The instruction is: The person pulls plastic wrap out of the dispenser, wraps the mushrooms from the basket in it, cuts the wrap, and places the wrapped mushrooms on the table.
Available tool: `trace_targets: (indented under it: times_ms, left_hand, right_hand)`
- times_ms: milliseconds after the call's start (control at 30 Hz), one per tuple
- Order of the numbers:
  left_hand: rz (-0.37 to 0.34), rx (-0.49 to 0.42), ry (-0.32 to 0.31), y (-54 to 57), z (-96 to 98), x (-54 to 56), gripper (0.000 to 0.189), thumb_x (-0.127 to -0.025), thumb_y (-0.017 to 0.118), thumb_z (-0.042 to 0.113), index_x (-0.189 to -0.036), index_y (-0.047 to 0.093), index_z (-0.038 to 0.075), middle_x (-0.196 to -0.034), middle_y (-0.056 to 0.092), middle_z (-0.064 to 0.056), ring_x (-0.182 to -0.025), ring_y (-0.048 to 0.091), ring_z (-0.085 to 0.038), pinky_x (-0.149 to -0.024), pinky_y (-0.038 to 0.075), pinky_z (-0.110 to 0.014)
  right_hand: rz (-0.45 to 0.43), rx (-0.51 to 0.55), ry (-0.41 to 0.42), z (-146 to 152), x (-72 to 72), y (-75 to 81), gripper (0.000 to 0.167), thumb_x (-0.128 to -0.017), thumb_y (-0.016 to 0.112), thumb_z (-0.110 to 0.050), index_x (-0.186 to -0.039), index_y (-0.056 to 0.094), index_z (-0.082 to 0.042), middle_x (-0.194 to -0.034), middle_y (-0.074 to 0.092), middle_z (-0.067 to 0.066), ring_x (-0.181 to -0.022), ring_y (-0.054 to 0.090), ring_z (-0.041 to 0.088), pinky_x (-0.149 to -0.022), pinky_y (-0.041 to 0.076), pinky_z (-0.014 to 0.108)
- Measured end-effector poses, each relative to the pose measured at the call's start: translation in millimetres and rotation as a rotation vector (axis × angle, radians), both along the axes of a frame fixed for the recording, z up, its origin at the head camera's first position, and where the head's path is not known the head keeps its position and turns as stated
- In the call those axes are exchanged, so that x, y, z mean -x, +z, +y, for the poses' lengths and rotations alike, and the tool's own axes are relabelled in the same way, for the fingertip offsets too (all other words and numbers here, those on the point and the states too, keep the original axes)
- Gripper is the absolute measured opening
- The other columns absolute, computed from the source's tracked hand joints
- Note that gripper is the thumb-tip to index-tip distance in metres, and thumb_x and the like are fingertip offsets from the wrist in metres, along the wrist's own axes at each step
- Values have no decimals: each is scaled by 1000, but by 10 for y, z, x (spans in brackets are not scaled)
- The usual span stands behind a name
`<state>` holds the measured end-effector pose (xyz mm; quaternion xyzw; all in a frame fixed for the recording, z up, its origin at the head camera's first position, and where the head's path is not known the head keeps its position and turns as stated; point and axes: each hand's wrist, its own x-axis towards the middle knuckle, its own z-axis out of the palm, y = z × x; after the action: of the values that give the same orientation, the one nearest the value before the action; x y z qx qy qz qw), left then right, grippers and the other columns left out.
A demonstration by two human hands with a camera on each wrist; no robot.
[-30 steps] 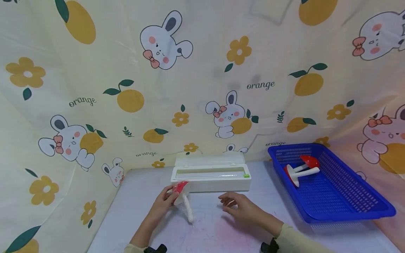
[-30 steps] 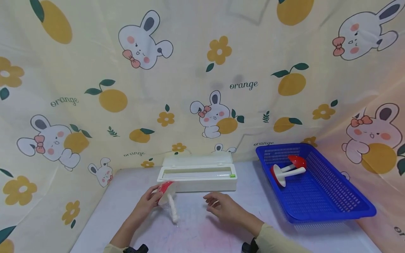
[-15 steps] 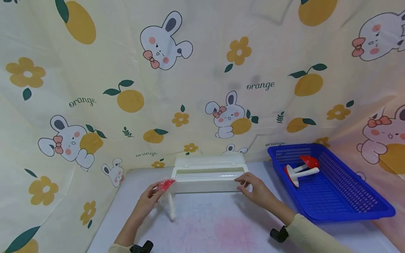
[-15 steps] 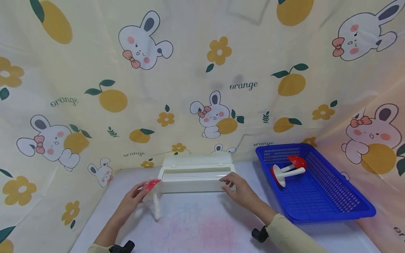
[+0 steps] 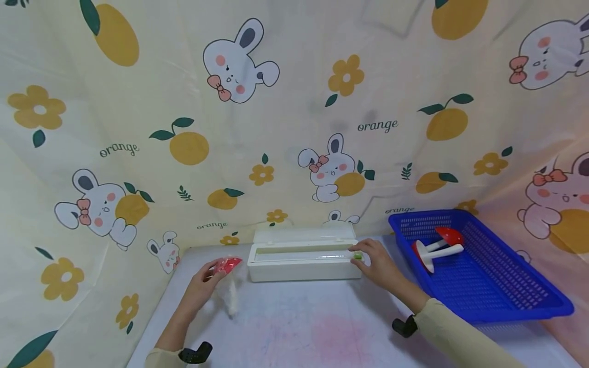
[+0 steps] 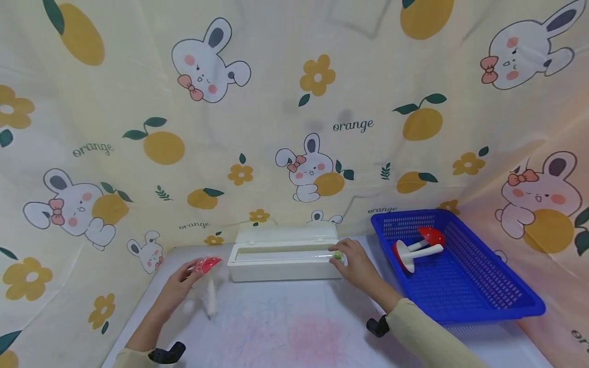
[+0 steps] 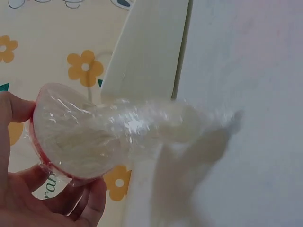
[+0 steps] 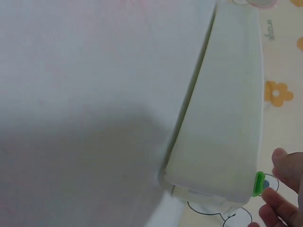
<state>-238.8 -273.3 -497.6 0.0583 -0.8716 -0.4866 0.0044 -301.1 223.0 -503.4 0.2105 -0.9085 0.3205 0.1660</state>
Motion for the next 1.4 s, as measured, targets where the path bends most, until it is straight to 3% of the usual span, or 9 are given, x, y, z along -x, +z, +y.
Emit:
trace_targets:
  times_ms: [233,467,633,900,1033,1167,1400]
  left_hand:
    - [-1,105,24,35,-135,178,72,-106,66,44,-163,39,9,-154,49,-31,-135,52,-47,-105,55,-57]
    - [-24,196,54,73,-214,379,78,-104,69,36,-159,30,-1,-153,46,-38,-138,51,-53,-109,51,-64]
    - [6,254,62,52,-155,496,73,-102,71,33,-153,35,-6,-149,49,-36,-135,51,-52,-111,50,-63]
    - [-6,312,139,-50,66,678,73,-100,72,38,-148,40,-5,-143,53,-35,-130,47,-52,-106,51,-66]
    - [-35,316,170,-87,162,737,78,-100,72,44,-150,40,-6,-143,53,-35,-130,45,-52,-109,45,-67]
    - [-39,390,175,-150,228,766,77,-99,73,48,-147,44,-4,-140,56,-33,-129,47,-51,-111,39,-67]
    - [55,454,164,-177,335,744,75,-100,73,46,-151,46,-2,-144,51,-33,-132,43,-52,-114,35,-68]
  right_hand:
    - [-17,-47,9,-11,56,42,19,-94,84,-9,-112,82,-11,-116,69,11,-115,59,37,-100,52,59]
    - [-96,-78,2,-7,124,74,12,-97,81,-13,-109,83,-12,-115,69,9,-116,59,36,-101,52,59]
    - [-111,-87,-2,-11,162,60,8,-97,81,-15,-105,84,-14,-116,68,9,-116,58,35,-100,51,57]
    - [-167,-73,-23,-28,168,73,4,-98,80,-18,-98,84,-16,-118,64,10,-117,56,35,-100,51,56]
    - [-193,-46,-30,-39,172,74,5,-99,80,-17,-95,83,-16,-120,63,12,-119,55,36,-102,50,58]
    - [-193,-23,-26,-50,165,59,6,-98,80,-17,-93,82,-16,-119,62,13,-118,55,38,-100,50,58]
    - [-170,24,-45,-56,131,65,7,-98,80,-15,-91,81,-15,-114,63,11,-112,57,35,-94,52,55]
